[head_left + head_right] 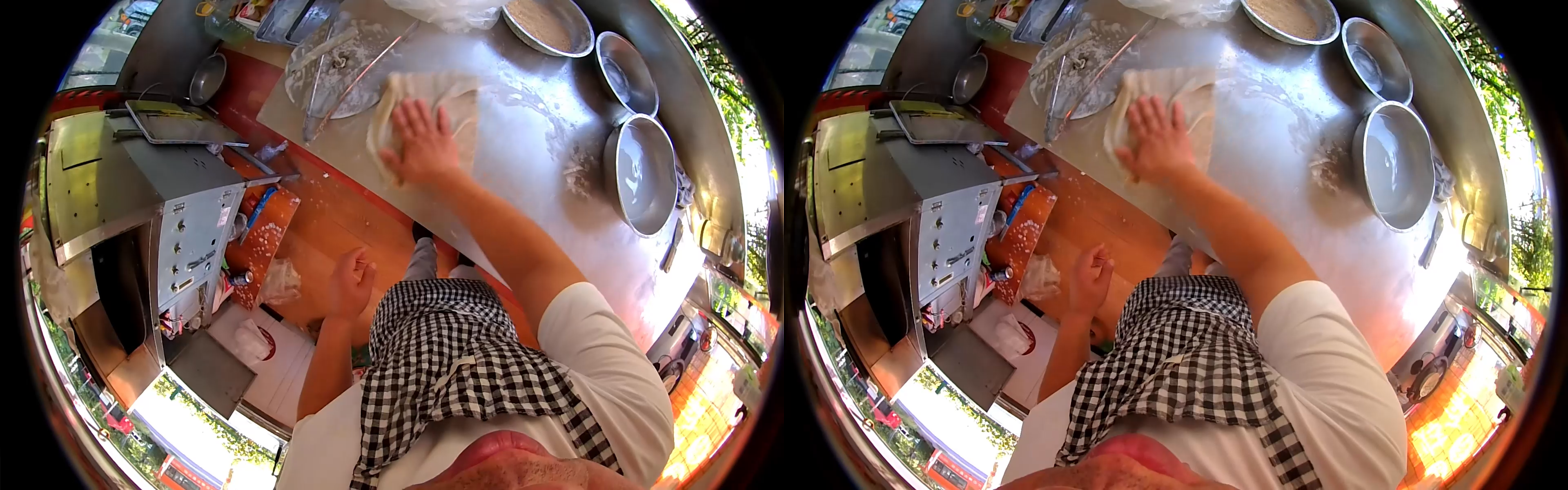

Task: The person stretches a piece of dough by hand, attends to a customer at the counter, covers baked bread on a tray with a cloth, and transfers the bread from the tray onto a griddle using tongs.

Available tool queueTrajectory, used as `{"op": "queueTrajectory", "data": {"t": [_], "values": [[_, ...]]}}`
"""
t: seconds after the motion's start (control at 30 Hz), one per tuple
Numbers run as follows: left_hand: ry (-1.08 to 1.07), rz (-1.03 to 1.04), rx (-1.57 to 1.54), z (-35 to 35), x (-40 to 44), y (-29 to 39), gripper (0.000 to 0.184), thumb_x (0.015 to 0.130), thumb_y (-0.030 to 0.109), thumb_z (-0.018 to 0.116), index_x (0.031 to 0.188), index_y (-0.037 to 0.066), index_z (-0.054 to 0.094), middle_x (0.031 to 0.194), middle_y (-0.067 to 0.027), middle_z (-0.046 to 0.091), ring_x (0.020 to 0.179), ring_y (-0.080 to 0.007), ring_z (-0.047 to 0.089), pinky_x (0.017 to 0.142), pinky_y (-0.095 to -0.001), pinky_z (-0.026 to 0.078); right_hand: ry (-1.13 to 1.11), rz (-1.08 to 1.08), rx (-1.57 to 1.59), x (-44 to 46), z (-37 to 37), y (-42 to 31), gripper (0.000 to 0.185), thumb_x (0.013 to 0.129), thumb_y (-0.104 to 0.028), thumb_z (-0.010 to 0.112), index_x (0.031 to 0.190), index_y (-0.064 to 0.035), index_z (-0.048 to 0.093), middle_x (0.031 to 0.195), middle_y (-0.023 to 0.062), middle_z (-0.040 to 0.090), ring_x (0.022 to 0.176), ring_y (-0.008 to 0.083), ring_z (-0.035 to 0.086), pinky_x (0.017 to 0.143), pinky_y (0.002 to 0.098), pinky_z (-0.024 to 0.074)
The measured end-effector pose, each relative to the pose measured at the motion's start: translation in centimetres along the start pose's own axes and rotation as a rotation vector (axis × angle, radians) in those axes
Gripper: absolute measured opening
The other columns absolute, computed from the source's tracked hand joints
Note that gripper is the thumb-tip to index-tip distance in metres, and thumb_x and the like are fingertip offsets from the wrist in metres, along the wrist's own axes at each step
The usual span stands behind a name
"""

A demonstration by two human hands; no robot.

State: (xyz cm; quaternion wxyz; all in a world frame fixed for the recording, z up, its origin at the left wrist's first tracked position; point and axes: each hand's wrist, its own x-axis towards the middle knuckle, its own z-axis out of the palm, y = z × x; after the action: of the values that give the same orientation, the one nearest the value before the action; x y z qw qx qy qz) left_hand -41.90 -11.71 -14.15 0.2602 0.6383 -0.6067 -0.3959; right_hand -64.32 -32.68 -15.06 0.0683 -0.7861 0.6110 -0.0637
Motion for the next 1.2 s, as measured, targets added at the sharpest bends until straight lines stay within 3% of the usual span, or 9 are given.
{"op": "queueTrajectory", "data": {"t": [0.17,0.43,0.57,0.77,0.87,0.93,1.07,1.17,1.2], "values": [[-0.039,0.024,0.043,1.4,-1.4,1.9,0.034,0.087,0.015,0.069,0.116,0.000,0.061,0.100,-0.0158,0.066,0.086,-0.0272,0.066,0.076,-0.0363,0.054,-0.016,-0.190,0.094,-7.5,-0.1,-0.1,0.070,0.099,-0.054,0.038,0.153,-0.0115,0.031,0.161,0.0076,0.026,0.151,0.0245,0.017,0.122,0.0474,0.0058],[-0.039,0.019,0.072,3.1,-4.8,2.5,0.035,0.088,0.018,0.069,0.118,0.001,0.061,0.105,-0.0149,0.067,0.090,-0.0252,0.067,0.079,-0.0353,0.054,-0.050,-0.001,0.104,-18.3,-2.6,5.7,0.066,0.100,-0.052,0.038,0.153,-0.0136,0.033,0.162,0.0032,0.025,0.151,0.0196,0.014,0.123,0.0421,0.0025],[-0.032,0.003,0.066,3.5,-7.3,1.5,0.034,0.090,0.019,0.068,0.116,0.000,0.061,0.103,-0.0147,0.068,0.092,-0.0243,0.067,0.079,-0.0342,0.054,-0.009,0.071,0.056,-22.2,-3.1,9.1,0.067,0.098,-0.052,0.042,0.152,-0.0134,0.036,0.161,0.0039,0.028,0.150,0.0203,0.018,0.123,0.0419,0.0071],[0.053,-0.140,0.166,4.8,-14.0,-5.1,0.029,0.086,0.017,0.068,0.108,0.000,0.063,0.099,-0.0181,0.067,0.087,-0.0298,0.067,0.073,-0.0360,0.055,0.066,0.155,0.031,-25.3,-3.2,11.7,0.063,0.097,-0.046,0.047,0.150,-0.0127,0.039,0.158,0.0057,0.032,0.148,0.0235,0.025,0.122,0.0436,0.0134],[-0.031,-0.302,0.231,4.4,-16.7,-8.3,0.030,0.085,0.019,0.067,0.106,-0.001,0.064,0.095,-0.0187,0.069,0.086,-0.0295,0.068,0.074,-0.0365,0.055,0.073,0.166,0.018,-25.5,-2.7,11.6,0.061,0.098,-0.044,0.048,0.149,-0.0121,0.040,0.158,0.0066,0.033,0.148,0.0246,0.026,0.122,0.0441,0.0146],[0.019,-0.396,0.101,4.5,-18.5,-10.9,0.031,0.084,0.021,0.066,0.106,-0.001,0.065,0.092,-0.0180,0.070,0.086,-0.0291,0.069,0.074,-0.0371,0.055,0.070,0.164,0.003,-25.4,-2.3,11.7,0.060,0.098,-0.043,0.048,0.148,-0.0117,0.041,0.158,0.0072,0.033,0.148,0.0250,0.026,0.121,0.0443,0.0149],[0.000,-0.477,0.105,3.6,-19.3,-16.9,0.032,0.083,0.023,0.066,0.106,0.001,0.065,0.087,-0.0155,0.071,0.084,-0.0271,0.071,0.073,-0.0370,0.055,0.192,0.157,0.069,-24.9,-1.5,11.6,0.046,0.097,-0.030,0.053,0.138,-0.0100,0.053,0.150,0.0093,0.044,0.143,0.0280,0.036,0.119,0.0455,0.0236],[-0.061,-0.569,0.200,1.4,-17.2,-19.3,0.027,0.082,0.022,0.068,0.100,0.002,0.068,0.084,-0.0136,0.071,0.081,-0.0254,0.070,0.072,-0.0365,0.054,0.255,0.164,0.077,-23.8,-1.4,11.5,0.034,0.096,-0.018,0.054,0.128,-0.0068,0.061,0.139,0.0129,0.056,0.132,0.0318,0.049,0.110,0.0446,0.0376],[-0.041,-0.590,0.084,0.5,-16.3,-20.0,0.025,0.082,0.022,0.068,0.098,0.002,0.069,0.083,-0.0130,0.071,0.080,-0.0248,0.069,0.072,-0.0364,0.054,0.280,0.196,0.127,-23.3,-1.3,11.8,0.032,0.095,-0.016,0.054,0.125,-0.0070,0.062,0.135,0.0134,0.058,0.128,0.0324,0.052,0.107,0.0439,0.0404]]}}
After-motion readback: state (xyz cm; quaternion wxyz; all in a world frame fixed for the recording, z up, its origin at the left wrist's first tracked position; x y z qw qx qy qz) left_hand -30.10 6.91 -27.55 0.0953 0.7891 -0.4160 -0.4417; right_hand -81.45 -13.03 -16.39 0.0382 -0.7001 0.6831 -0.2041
